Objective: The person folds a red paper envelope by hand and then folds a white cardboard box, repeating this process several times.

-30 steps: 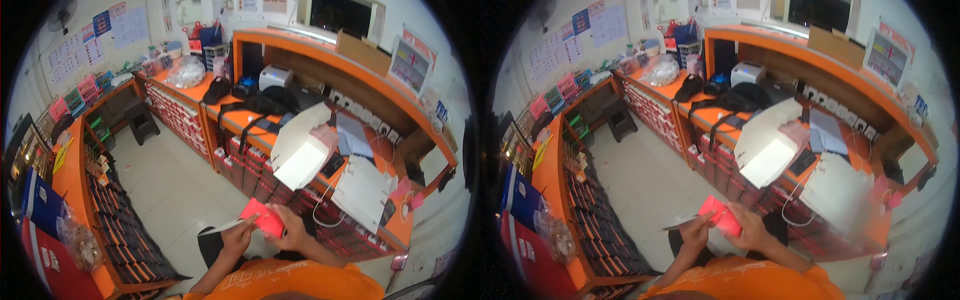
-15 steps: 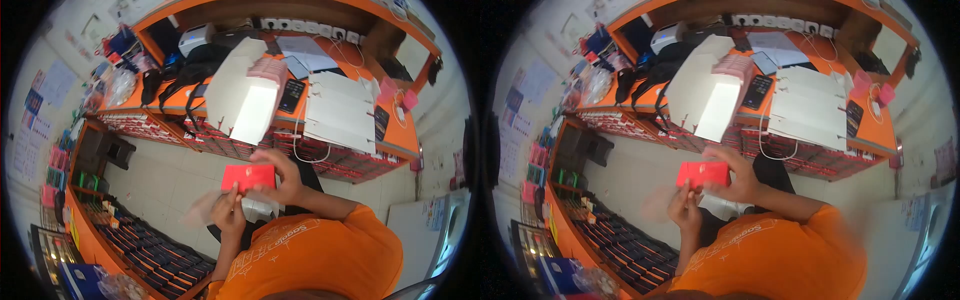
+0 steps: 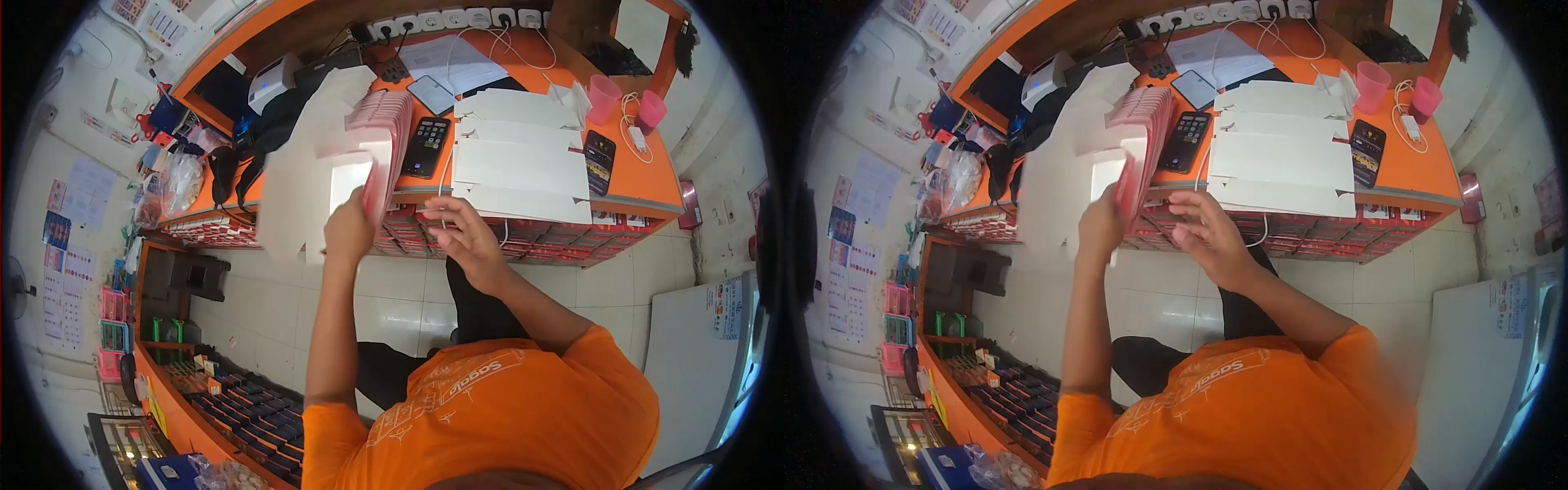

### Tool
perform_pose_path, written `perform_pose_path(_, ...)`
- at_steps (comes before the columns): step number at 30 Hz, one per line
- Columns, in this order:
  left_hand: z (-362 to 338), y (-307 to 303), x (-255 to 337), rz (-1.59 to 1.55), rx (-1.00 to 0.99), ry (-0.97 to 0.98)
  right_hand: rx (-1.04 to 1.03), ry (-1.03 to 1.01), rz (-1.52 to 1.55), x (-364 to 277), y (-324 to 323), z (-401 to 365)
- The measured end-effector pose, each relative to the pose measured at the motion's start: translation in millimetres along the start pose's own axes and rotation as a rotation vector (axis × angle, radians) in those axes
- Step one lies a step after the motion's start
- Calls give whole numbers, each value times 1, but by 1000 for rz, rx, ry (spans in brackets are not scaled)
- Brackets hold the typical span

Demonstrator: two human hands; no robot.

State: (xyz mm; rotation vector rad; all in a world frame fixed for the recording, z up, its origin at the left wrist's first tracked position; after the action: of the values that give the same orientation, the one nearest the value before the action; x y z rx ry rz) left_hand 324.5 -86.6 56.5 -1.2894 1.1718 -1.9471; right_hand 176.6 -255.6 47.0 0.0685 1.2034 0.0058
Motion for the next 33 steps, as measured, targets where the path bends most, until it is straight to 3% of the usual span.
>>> perform_pose_path(3, 69, 42, -10, -57, -98, 85, 0, 64, -37, 11, -17, -20)
perform_pose_path(5, 107, 53, -11, -268, 19, 289, 19, 70, -44, 20, -27, -34)
perform_pose_path(6, 114, 54, -1, -270, 5, 300, 26, 76, -54, 24, -31, -40)
perform_pose_path(8, 124, 45, 25, -263, 46, 197, 25, 112, -77, 27, -41, -52)
perform_pose_path(9, 108, 30, 55, -163, 165, 74, 5, 142, -99, 31, -46, -57)
perform_pose_path(11, 65, 21, 141, -246, 348, 581, 1, 154, -115, 39, -56, -65)
perform_pose_path(14, 29, 114, 203, -267, -346, 782, -16, 193, -91, 60, -59, -77)
perform_pose_path(16, 12, 158, 214, -82, -466, 719, -165, 262, -178, 65, -47, -81)
perform_pose_path(19, 14, 168, 224, 21, -544, 701, -235, 186, -243, 39, -44, -84)
perform_pose_path(22, 22, 161, 225, -4, -711, 642, -319, 179, -245, 39, -43, -93)
perform_pose_path(23, 24, 155, 229, -183, -755, 576, -329, 195, -229, 45, -43, -97)
perform_pose_path(27, 20, 145, 234, -183, -725, 554, -318, 307, -110, 53, -56, -103)
perform_pose_path(31, 28, 146, 237, -277, -660, 598, -262, 293, -59, 58, -70, -101)
perform_pose_path(33, 33, 137, 243, -26, -452, 680, -256, 297, -56, 56, -75, -100)
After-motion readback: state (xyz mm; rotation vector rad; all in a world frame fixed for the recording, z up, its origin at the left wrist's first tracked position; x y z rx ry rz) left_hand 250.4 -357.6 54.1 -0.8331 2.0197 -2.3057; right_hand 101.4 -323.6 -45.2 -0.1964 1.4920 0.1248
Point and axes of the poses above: each hand's wrist, its own z-axis towards the middle knuckle, its own y-axis out of the palm, x = y × z, the point moved 9 cm from there along z, towards the middle knuckle, and after that the axes turned 15 degrees about -z, right-handed, at the moved point
